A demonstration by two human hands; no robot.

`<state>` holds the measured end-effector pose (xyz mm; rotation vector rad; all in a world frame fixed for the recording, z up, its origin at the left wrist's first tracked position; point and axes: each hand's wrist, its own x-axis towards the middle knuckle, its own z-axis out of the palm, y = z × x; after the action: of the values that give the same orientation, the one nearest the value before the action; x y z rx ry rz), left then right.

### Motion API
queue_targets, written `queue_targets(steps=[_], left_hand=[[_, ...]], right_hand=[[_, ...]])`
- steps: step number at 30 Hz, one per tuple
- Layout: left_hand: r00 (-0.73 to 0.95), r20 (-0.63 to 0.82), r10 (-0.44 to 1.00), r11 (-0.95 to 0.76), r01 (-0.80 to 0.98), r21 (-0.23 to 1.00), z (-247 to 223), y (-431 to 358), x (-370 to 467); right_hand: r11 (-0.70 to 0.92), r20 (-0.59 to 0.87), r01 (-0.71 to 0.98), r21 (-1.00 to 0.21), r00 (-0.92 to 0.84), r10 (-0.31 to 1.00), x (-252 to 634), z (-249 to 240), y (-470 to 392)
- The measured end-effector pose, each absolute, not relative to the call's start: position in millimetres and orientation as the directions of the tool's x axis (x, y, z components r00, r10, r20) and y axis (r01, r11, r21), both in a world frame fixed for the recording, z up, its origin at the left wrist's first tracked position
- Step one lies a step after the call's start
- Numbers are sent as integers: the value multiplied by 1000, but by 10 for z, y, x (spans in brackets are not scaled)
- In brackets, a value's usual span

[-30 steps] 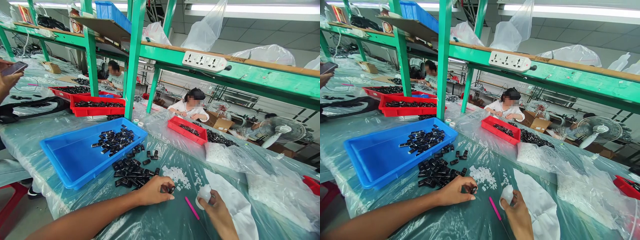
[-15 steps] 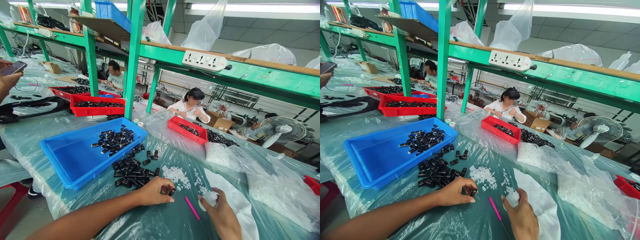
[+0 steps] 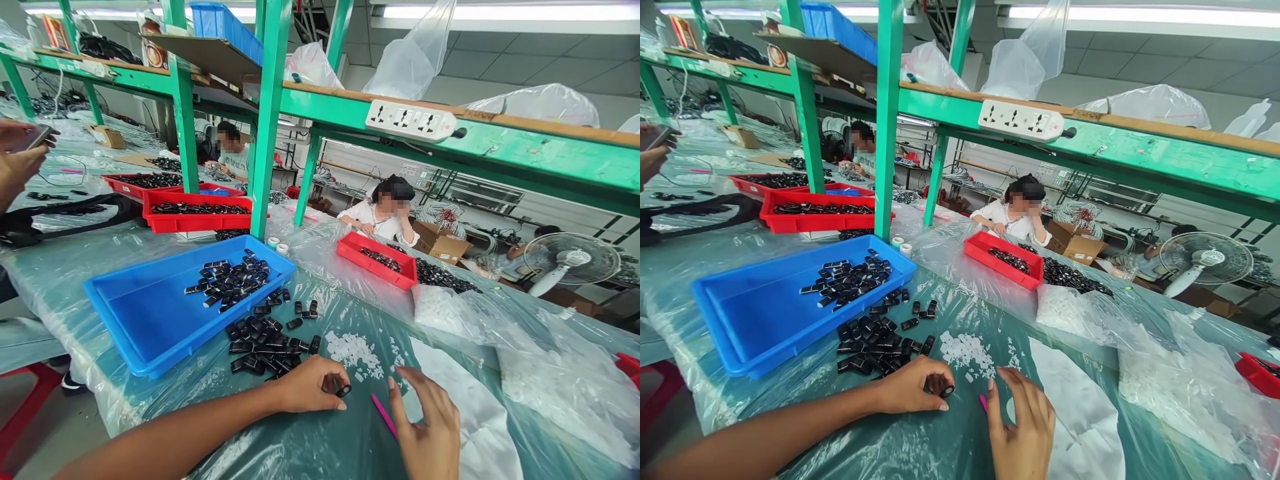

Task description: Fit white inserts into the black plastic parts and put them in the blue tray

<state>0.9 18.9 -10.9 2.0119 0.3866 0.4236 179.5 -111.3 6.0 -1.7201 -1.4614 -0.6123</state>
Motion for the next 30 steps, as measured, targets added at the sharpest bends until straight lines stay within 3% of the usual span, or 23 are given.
queue_targets(steps=[10, 22, 30], left_hand=[[864, 156, 479, -608, 199, 769, -117, 172, 26], [793, 175, 583, -484, 167, 859, -196, 130, 90], [740, 165, 652, -529, 289, 798, 35, 434, 33]], right_hand=[[69, 807, 967, -244, 163, 567, 1803, 74, -1124], [113, 806, 966, -232, 125, 579, 1861, 7, -1093], [169, 824, 973, -157, 35, 565, 1901, -47, -1065]])
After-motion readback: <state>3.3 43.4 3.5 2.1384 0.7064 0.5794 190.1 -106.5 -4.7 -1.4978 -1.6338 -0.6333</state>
